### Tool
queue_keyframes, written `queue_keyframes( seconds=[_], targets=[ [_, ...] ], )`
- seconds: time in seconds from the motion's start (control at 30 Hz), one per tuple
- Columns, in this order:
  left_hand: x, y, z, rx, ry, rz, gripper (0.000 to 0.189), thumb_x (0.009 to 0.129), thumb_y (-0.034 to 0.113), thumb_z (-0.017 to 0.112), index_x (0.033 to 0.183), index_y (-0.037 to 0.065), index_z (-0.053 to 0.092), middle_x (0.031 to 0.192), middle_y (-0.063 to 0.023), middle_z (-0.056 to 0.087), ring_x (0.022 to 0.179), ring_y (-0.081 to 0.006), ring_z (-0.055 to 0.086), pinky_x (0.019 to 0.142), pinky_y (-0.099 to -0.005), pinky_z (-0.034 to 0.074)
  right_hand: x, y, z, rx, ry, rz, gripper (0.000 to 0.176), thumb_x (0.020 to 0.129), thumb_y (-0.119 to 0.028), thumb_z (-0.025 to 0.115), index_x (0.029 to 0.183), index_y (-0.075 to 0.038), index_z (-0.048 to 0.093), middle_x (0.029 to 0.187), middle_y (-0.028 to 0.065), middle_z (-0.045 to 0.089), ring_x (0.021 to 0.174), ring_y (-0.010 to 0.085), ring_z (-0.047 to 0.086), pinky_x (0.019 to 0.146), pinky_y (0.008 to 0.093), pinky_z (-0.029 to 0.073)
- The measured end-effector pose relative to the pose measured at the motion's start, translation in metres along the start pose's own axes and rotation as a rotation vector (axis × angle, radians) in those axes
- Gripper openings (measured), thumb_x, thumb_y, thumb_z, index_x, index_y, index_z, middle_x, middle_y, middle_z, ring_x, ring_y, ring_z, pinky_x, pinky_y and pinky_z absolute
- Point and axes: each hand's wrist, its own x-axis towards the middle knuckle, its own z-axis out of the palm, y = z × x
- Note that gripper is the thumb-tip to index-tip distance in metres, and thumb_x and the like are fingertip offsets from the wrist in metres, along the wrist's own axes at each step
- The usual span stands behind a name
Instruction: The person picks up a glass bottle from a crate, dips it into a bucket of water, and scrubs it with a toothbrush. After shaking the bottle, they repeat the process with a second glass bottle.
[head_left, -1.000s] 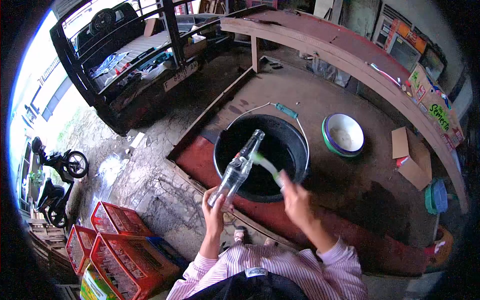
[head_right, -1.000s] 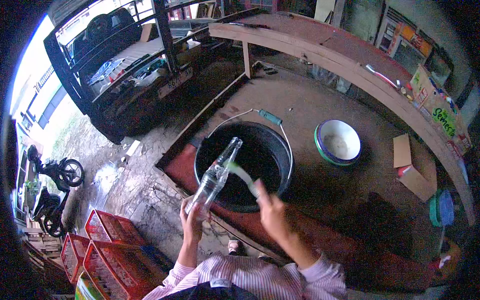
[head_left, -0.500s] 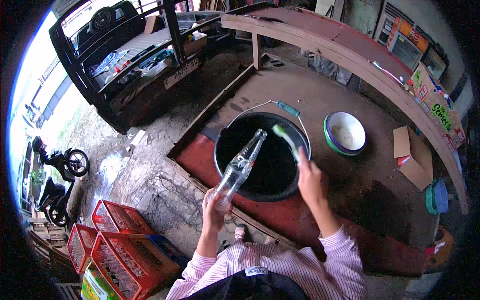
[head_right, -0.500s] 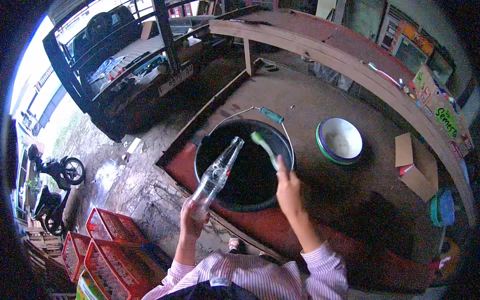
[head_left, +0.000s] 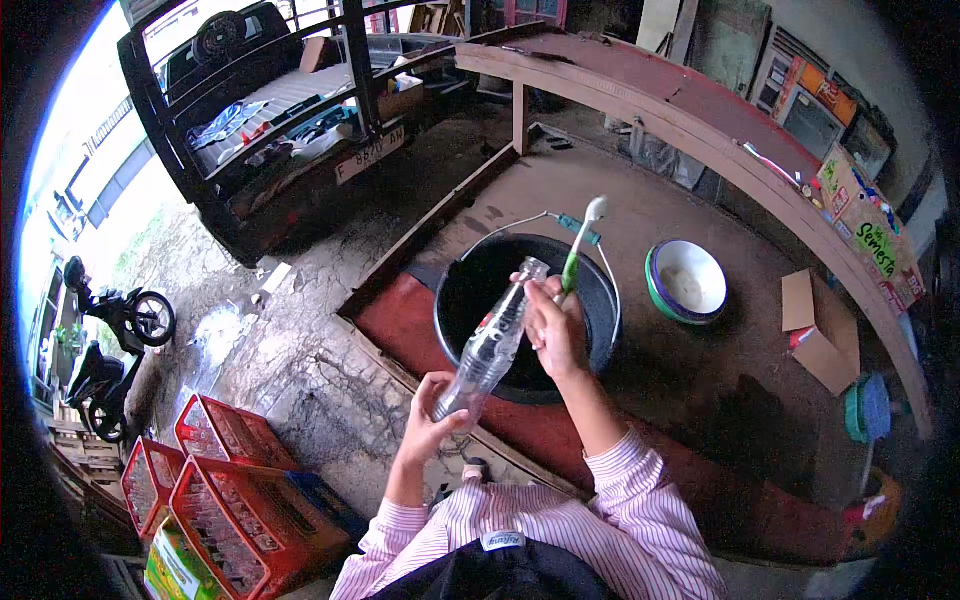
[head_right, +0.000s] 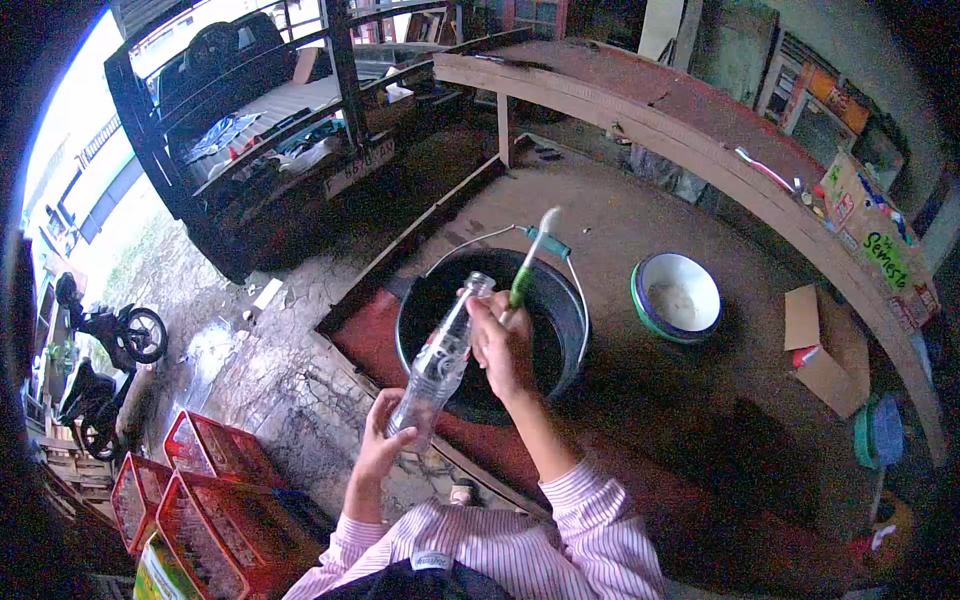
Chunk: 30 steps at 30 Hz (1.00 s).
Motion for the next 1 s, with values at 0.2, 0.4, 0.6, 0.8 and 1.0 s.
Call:
queue_keyframes(
  seconds=[0.2, 0.4, 0.6, 0.8, 1.0],
  targets=[
    [0.01, 0.041, 0.005, 0.176, -0.065, 0.006, 0.055, 0.064, 0.013, 0.066, 0.11, 0.0, 0.039, 0.095, -0.0067, 0.052, 0.088, -0.0125, 0.048, 0.078, -0.0258, 0.038, -0.008, 0.0, 0.029, -0.205, -0.193, -0.016, 0.023, 0.08, -0.009, 0.051, 0.071, -0.012, 0.03, 0.089, 0.0098, 0.057, 0.037, -0.0014, 0.029, 0.03, 0.0137, 0.023],
    [0.007, 0.024, -0.007, 0.426, 0.054, 0.139, 0.043, 0.068, 0.011, 0.064, 0.102, -0.001, 0.04, 0.085, -0.0097, 0.057, 0.08, -0.0146, 0.054, 0.069, -0.029, 0.043, -0.003, 0.003, 0.031, -0.727, -0.362, -0.264, 0.021, 0.077, -0.015, 0.057, 0.09, -0.005, 0.044, 0.081, 0.0044, 0.053, 0.056, 0.0069, 0.045, 0.051, 0.0197, 0.036],
    [0.002, 0.021, -0.039, 0.696, 0.236, 0.091, 0.053, 0.068, 0.011, 0.064, 0.112, -0.002, 0.037, 0.097, -0.0126, 0.055, 0.089, -0.0163, 0.052, 0.077, -0.0295, 0.042, 0.006, -0.064, 0.001, -1.1, -0.477, -0.189, 0.036, 0.079, -0.008, 0.048, 0.113, -0.001, 0.041, 0.074, 0.0126, 0.056, 0.065, 0.0169, 0.054, 0.06, 0.0265, 0.042],
    [0.0, 0.045, -0.048, 0.814, 0.321, 0.127, 0.048, 0.064, 0.013, 0.066, 0.104, 0.004, 0.043, 0.088, -0.0189, 0.056, 0.084, -0.0339, 0.054, 0.068, -0.038, 0.044, 0.011, -0.104, 0.006, -1.236, -0.678, -0.601, 0.021, 0.075, -0.003, 0.053, 0.095, -0.003, 0.057, 0.074, 0.0117, 0.057, 0.064, 0.0204, 0.056, 0.057, 0.0286, 0.043],
    [0.0, 0.051, -0.049, 0.939, 0.35, 0.187, 0.05, 0.061, 0.012, 0.068, 0.104, 0.005, 0.043, 0.089, -0.0186, 0.056, 0.085, -0.035, 0.053, 0.069, -0.0376, 0.044, 0.006, -0.135, 0.022, -1.666, -0.739, -0.78, 0.021, 0.074, -0.011, 0.054, 0.093, -0.017, 0.06, 0.074, 0.0035, 0.057, 0.066, 0.0187, 0.055, 0.059, 0.0307, 0.036]
  ],
)
